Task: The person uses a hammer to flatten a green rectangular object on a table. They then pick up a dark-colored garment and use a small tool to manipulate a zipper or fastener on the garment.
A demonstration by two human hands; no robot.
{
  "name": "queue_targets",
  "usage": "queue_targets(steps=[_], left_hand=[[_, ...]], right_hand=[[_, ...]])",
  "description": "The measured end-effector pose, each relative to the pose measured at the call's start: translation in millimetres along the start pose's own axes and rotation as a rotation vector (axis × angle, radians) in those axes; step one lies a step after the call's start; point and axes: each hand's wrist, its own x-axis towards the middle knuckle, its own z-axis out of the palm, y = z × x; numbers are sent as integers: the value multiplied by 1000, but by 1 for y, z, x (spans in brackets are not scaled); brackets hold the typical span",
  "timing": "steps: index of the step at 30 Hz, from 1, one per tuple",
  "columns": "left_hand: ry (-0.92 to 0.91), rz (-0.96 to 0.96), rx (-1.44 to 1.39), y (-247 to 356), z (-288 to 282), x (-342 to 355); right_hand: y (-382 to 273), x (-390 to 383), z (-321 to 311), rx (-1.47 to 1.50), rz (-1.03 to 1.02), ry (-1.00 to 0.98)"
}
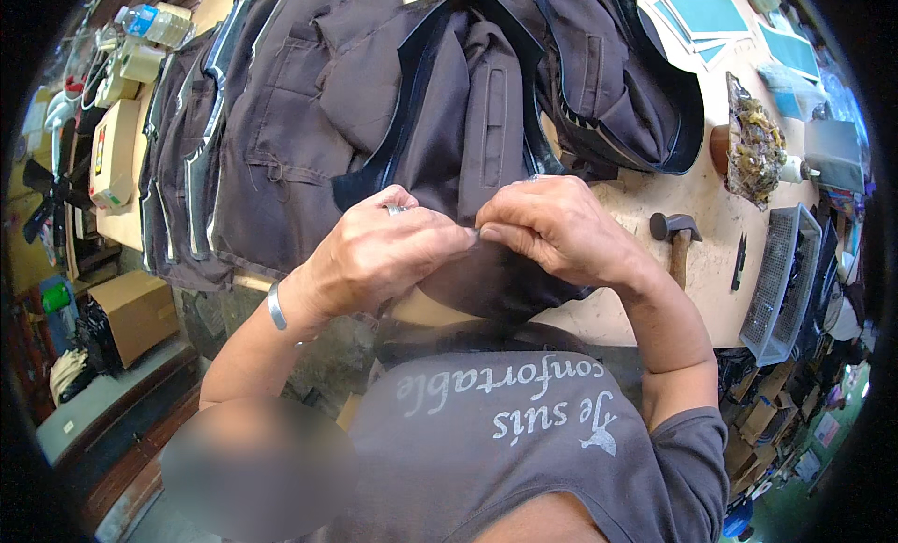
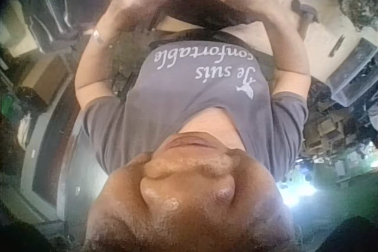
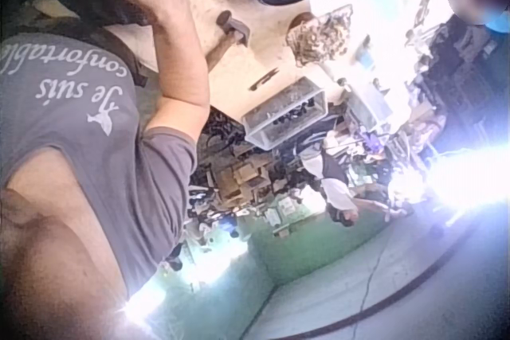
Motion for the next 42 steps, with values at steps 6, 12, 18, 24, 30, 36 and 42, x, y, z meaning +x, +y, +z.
queue_targets(steps=[6,12,18,24,30,36,42], left_hand=[[-242,-633,-368,8,-16,16],[-325,-587,-305,6,-16,18],[-280,-465,-263,1,-9,13],[-252,-514,-256,5,-15,18],[-223,-462,-256,3,-10,18],[-279,-436,-247,3,-8,18],[-339,-546,-509,-4,-22,13]], right_hand=[[-2,-1,-2,-53,-64,26],[-2,-3,0,-43,-42,13],[1,-2,-3,15,64,-89],[2,-4,-2,-116,-84,-3],[0,0,-2,-64,-40,15],[-2,-1,-5,-69,-9,-67],[2,-3,-6,-63,-28,-36]])
